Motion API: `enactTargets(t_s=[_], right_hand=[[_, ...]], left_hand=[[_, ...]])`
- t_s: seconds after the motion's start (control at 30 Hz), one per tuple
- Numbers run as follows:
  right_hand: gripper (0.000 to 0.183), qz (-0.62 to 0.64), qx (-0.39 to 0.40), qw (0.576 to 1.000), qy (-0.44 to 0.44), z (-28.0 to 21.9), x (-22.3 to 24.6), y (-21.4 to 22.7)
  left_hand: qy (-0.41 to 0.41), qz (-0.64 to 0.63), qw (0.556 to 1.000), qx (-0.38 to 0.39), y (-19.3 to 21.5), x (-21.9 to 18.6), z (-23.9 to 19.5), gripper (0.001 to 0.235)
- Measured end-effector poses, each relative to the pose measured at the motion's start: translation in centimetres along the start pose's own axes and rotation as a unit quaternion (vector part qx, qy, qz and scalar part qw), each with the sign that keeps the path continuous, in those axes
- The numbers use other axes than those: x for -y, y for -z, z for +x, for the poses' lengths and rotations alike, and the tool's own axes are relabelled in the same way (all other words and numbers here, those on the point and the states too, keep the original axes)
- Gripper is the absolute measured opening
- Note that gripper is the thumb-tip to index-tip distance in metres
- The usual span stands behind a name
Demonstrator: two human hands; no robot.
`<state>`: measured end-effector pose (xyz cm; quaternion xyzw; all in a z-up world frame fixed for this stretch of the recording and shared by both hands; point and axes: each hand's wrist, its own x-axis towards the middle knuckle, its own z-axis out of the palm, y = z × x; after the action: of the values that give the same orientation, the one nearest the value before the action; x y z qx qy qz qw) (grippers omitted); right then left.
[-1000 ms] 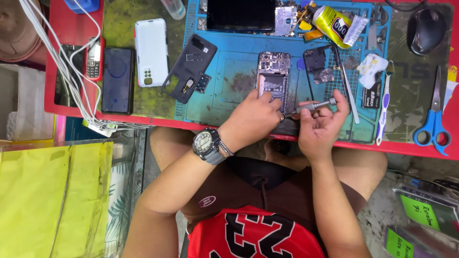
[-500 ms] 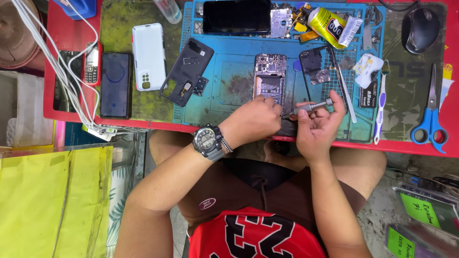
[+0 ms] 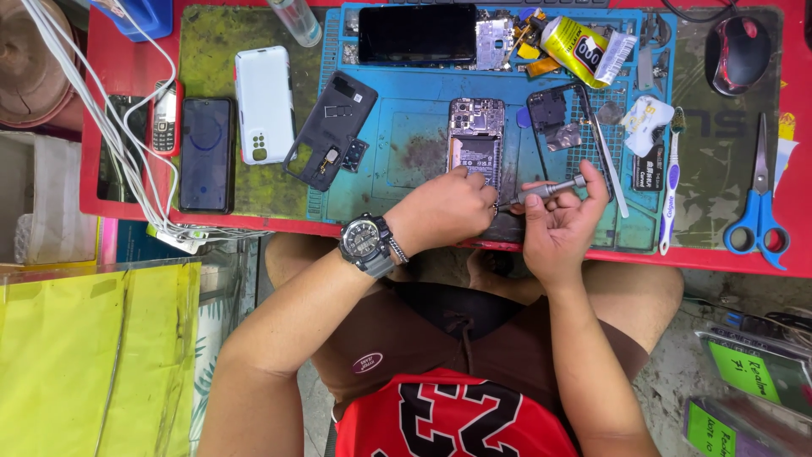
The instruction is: The person disassembles a smartphone on a workbench, using a screwdriver and tweezers to remove screws and internal components. They detach a small circuit board and set it aside while continuing to work on the phone's interior.
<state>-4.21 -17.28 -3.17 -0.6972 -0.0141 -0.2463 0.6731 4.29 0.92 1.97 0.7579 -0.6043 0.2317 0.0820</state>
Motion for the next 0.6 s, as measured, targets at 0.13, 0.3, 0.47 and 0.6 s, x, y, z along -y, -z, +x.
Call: enactTargets(t_s=[0.13, 0.3, 0.47, 0.6], right_hand=[[0.068, -0.003, 0.0, 1.0, 0.0, 0.1, 0.2, -0.1], [0.068, 0.009, -0.004, 1.0, -0.007, 0.2, 0.3, -0.2], [0.067, 0.006, -0.003, 1.0, -0.006, 0.0, -0.1, 0.0], [0.068, 0.009, -0.002, 1.0, -0.007, 0.0, -0.2, 0.0]], left_hand=[[0.028, -0.028, 0.999, 0.015, -0.2, 0.7, -0.6, 0.009], [0.101, -0.086, 0.991, 0.035, -0.2, 1.5, -0.8, 0.009], [0.117, -0.116, 0.985, 0.055, 1.0, 1.5, -0.8, 0.008], [0.139, -0.161, 0.974, 0.078, 2.1, 1.5, -0.5, 0.015]])
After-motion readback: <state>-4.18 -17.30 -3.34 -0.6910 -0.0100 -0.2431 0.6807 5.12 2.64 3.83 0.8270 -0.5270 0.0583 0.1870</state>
